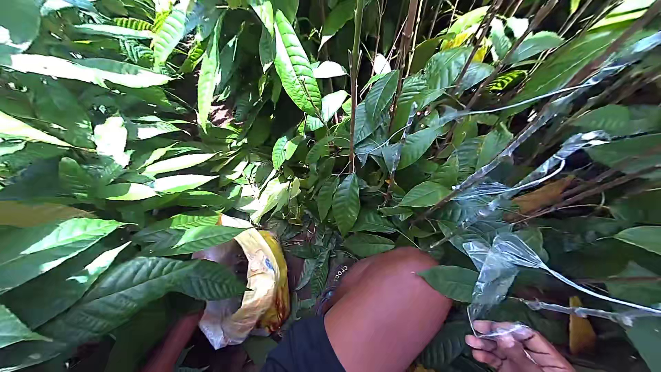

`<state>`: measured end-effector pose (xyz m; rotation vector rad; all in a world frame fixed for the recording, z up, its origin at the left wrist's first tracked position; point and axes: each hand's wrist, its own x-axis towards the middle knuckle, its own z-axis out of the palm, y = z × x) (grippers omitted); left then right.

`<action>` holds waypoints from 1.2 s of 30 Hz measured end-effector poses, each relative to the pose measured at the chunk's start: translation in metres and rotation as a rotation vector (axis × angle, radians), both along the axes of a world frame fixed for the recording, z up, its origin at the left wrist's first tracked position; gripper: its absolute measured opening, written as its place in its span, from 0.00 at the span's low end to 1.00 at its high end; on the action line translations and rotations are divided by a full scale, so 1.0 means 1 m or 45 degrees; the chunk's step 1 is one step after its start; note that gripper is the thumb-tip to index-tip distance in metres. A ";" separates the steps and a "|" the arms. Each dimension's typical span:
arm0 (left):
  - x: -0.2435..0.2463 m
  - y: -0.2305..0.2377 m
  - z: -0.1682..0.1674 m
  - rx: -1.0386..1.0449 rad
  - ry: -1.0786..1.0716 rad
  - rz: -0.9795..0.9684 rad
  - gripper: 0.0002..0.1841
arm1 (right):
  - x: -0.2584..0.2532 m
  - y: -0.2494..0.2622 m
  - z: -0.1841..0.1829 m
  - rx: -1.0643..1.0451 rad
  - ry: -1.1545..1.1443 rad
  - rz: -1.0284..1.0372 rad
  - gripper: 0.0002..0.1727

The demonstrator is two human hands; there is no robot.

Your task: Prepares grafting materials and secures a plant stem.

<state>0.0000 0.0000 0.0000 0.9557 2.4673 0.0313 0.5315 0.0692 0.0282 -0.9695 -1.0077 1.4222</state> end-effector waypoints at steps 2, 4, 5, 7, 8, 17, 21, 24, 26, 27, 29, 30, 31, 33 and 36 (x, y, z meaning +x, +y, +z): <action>0.005 0.003 -0.070 0.472 0.037 -0.222 0.27 | -0.001 -0.001 0.000 -0.005 -0.032 -0.001 0.12; 0.034 0.020 -0.083 0.256 -0.163 -0.337 0.30 | -0.004 -0.003 0.000 -0.012 -0.083 -0.008 0.14; 0.054 0.029 -0.086 0.142 -0.301 -0.396 0.32 | -0.006 -0.004 0.000 -0.012 -0.112 -0.010 0.14; 0.099 0.040 -0.099 0.066 -0.497 -0.468 0.32 | -0.006 -0.004 -0.001 -0.016 -0.159 -0.022 0.14; 0.117 0.043 -0.109 0.082 -0.549 -0.520 0.31 | -0.006 -0.005 -0.001 -0.021 -0.172 -0.034 0.14; 0.107 0.055 -0.125 0.050 -0.715 -0.732 0.29 | -0.001 -0.007 -0.005 -0.127 -0.238 -0.069 0.13; 0.056 0.044 -0.115 -0.323 -0.332 -0.985 0.48 | -0.002 -0.006 -0.003 -0.142 -0.220 -0.074 0.13; 0.031 0.025 -0.134 -0.543 -0.286 -1.024 0.41 | -0.006 -0.004 0.000 -0.123 -0.180 -0.055 0.13; 0.028 0.012 -0.143 -0.574 -0.398 -1.005 0.26 | -0.010 -0.003 0.003 -0.095 -0.147 -0.047 0.13; 0.030 0.009 -0.144 -0.585 -0.452 -1.003 0.24 | -0.010 -0.002 0.004 -0.075 -0.134 -0.041 0.13; 0.033 0.009 -0.135 -0.612 -0.482 -1.006 0.24 | -0.012 0.000 0.006 -0.030 -0.070 -0.013 0.12; 0.033 0.012 -0.128 -0.624 -0.466 -1.008 0.24 | -0.012 0.001 0.006 -0.004 -0.012 0.015 0.11; 0.033 0.013 -0.123 -0.631 -0.449 -1.009 0.25 | -0.012 0.001 0.007 0.020 0.046 0.049 0.09; 0.026 0.015 -0.118 -0.577 -0.428 -1.024 0.25 | -0.013 0.002 0.010 0.061 0.145 0.104 0.07; 0.010 0.019 -0.105 -0.300 -0.478 -0.825 0.29 | -0.013 0.001 0.017 0.110 0.238 0.113 0.05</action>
